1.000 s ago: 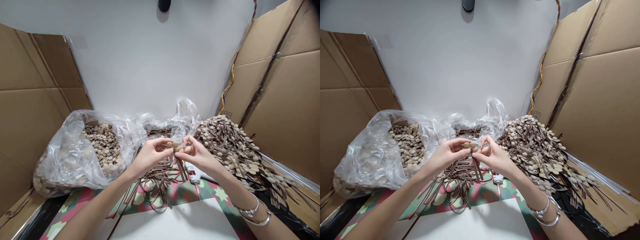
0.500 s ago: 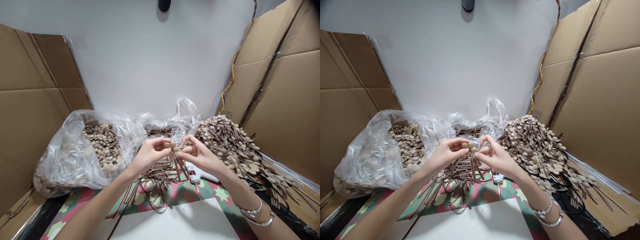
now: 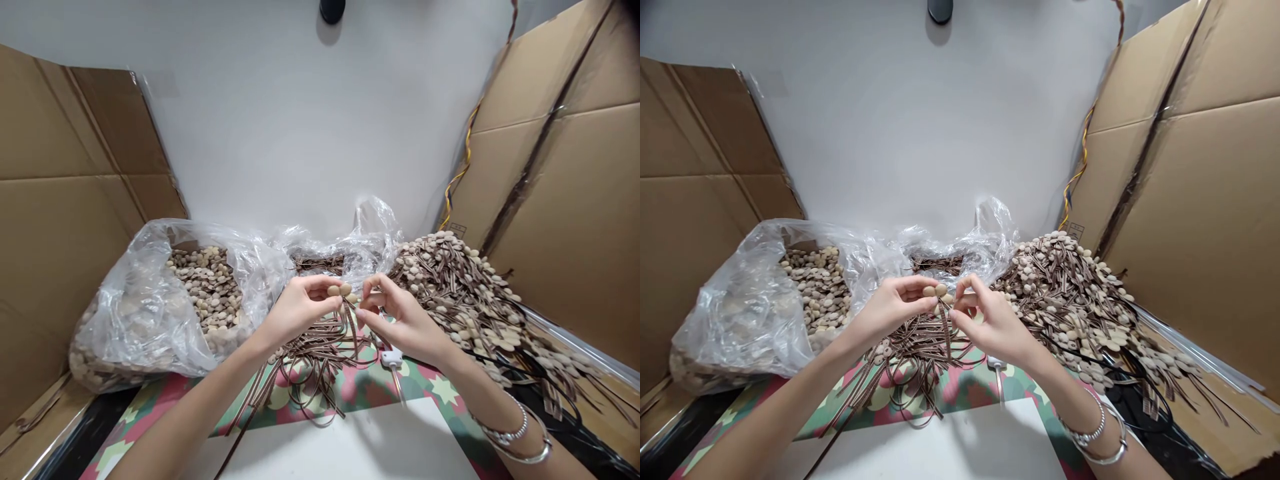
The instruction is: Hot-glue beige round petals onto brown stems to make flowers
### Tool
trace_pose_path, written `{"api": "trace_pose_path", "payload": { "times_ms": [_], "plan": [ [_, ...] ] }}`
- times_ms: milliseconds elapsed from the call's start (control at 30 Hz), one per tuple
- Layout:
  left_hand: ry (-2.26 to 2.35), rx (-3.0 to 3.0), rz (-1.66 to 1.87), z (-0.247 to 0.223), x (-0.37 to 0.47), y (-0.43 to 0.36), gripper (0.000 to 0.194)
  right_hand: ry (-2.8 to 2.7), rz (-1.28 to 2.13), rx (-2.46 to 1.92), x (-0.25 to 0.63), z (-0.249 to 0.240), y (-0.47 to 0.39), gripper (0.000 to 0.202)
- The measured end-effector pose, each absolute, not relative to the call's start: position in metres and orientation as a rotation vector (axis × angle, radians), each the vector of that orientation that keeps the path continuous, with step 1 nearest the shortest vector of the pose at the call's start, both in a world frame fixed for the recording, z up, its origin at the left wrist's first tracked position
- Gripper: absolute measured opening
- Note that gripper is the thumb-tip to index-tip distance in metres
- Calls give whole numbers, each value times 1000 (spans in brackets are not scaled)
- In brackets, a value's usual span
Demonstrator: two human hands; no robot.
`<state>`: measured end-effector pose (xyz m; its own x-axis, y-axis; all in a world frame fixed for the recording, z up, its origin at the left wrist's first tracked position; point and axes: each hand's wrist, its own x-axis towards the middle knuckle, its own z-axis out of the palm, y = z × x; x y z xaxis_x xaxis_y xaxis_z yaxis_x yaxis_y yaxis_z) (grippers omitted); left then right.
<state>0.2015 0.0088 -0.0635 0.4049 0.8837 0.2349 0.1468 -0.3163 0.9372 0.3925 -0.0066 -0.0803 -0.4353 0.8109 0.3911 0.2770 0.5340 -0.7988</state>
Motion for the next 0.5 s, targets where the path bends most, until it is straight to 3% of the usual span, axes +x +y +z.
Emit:
{"api": "trace_pose_path", "payload": {
  "times_ms": [300,500],
  "plan": [
    [878,1761,968,-63,201,10,24,-1974,746,-976,391,-78,-7,18],
    [903,1803,957,-64,203,8,24,-1939,701,-994,389,-81,-5,9]
  ]
}}
